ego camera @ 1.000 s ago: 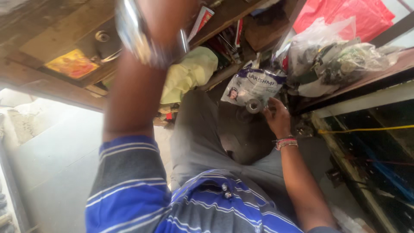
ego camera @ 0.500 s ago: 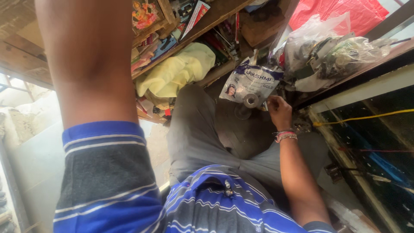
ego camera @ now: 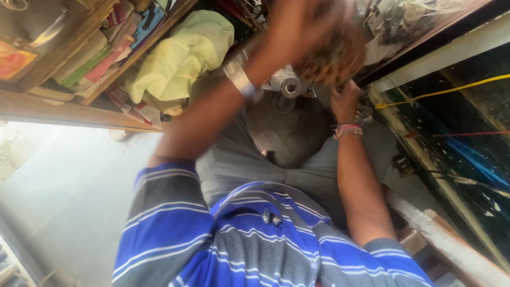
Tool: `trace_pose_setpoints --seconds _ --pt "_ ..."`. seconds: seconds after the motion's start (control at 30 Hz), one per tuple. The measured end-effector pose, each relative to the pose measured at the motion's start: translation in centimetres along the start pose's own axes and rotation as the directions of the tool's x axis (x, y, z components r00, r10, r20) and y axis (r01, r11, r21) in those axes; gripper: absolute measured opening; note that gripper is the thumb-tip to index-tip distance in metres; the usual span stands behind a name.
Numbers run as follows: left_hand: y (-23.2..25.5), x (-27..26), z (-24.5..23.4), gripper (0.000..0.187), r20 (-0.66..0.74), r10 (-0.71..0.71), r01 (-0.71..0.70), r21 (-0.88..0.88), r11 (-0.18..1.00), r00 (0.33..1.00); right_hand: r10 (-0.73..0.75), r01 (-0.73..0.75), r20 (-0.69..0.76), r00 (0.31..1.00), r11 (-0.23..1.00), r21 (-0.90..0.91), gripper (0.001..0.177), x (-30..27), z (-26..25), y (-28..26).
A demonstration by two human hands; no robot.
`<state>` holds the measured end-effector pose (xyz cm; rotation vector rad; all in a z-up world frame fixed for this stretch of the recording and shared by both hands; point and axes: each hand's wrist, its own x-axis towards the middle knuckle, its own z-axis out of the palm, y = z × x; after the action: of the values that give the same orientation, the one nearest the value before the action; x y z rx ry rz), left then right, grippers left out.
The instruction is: The person disassembles a copper-wound electrical component, cleans it with a cloth, and then uses a hammer to tap it while seated on the floor. The person also handles a metal container and a cylindrical part during the process.
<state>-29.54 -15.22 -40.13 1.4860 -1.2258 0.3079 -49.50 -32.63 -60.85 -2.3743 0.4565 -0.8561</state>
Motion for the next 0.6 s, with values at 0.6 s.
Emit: trace_pose_setpoints --seconds 0.6 --pt "-5.3 -10.5 -0.8 0.044 0.164 -0.480 0.359 0.470 0.806 0.862 0.080 -0.096 0.114 0.990 0.984 0.147 0.014 1.1 0.1 -2.3"
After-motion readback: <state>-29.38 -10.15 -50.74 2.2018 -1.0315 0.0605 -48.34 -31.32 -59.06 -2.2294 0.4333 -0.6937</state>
